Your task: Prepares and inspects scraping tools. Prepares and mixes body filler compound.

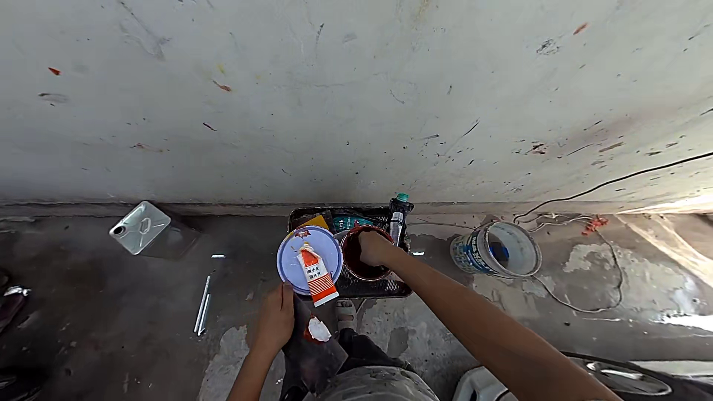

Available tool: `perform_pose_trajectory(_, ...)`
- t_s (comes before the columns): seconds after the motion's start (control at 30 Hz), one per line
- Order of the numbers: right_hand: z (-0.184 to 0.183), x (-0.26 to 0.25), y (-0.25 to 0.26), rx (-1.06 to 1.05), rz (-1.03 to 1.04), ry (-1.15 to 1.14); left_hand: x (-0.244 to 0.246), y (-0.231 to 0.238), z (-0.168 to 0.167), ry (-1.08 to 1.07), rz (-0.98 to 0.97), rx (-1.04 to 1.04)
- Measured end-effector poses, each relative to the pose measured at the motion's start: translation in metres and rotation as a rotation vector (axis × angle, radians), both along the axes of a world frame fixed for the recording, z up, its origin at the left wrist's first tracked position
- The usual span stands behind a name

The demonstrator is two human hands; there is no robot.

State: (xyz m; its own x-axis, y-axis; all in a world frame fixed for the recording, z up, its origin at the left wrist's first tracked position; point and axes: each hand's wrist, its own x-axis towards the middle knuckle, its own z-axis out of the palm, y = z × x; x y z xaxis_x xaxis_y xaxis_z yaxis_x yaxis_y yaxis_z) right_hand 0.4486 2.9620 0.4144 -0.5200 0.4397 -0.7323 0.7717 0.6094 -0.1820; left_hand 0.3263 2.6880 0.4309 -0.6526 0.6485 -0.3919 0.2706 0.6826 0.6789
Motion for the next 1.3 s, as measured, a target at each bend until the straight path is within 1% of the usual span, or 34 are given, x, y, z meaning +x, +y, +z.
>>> perform_pose_trajectory(0.13,0.075,0.022,-0.01,0.135,-0.054,0.008,-0.002,0.019,-0.009,-0.025,-0.101,-0.046)
perform_pose_trajectory(0.23,0.112,0.057,-0.019,0.268,-0.068,0.148,0.002,0.041,-0.019,-0.049,-0.177,-0.077)
perform_pose_trajectory(0.3,0.13,0.089,-0.026,0.38,-0.07,0.337,0.008,0.058,-0.027,-0.071,-0.23,-0.094)
perform_pose_trajectory(0.37,0.141,0.118,-0.033,0.55,-0.068,0.555,0.018,0.075,-0.034,-0.091,-0.29,-0.102)
perform_pose_trajectory(0.43,0.152,0.14,-0.04,0.671,-0.101,0.722,0.029,0.09,-0.041,-0.128,-0.349,-0.103)
perform_pose_trajectory(0.5,0.163,0.155,-0.047,0.737,-0.158,0.884,0.04,0.101,-0.053,-0.154,-0.359,-0.079)
perform_pose_trajectory(0.57,0.17,0.164,-0.052,0.742,-0.222,1.074,0.047,0.106,-0.062,-0.207,-0.359,-0.079)
perform_pose_trajectory(0.67,0.172,0.171,-0.054,0.682,-0.297,1.348,0.045,0.104,-0.07,-0.269,-0.332,-0.083)
perform_pose_trajectory(0.73,0.171,0.171,-0.054,0.61,-0.329,1.495,0.038,0.096,-0.063,-0.335,-0.258,-0.019)
perform_pose_trajectory(0.8,0.171,0.169,-0.053,0.481,-0.37,1.618,0.03,0.088,-0.035,-0.435,-0.144,0.16)
perform_pose_trajectory(0.87,0.171,0.163,-0.054,0.327,-0.441,1.711,0.027,0.083,0.011,-0.599,-0.032,0.454)
perform_pose_trajectory(0.93,0.171,0.154,-0.056,0.171,-0.508,1.788,0.023,0.08,0.052,-0.684,-0.055,0.761)
perform_pose_trajectory(1.0,0.172,0.141,-0.058,0.026,-0.525,1.862,0.02,0.083,0.082,-0.619,-0.13,1.005)
perform_pose_trajectory(1.1,0.184,0.117,-0.061,-0.148,-0.414,1.967,0.021,0.091,0.11,-0.39,-0.156,1.267)
perform_pose_trajectory(1.2,0.204,0.096,-0.061,-0.375,-0.283,2.077,0.021,0.093,0.131,-0.168,-0.14,1.461)
perform_pose_trajectory(1.3,0.22,0.085,-0.06,-0.522,-0.203,2.143,0.017,0.087,0.151,0.086,-0.148,1.6)
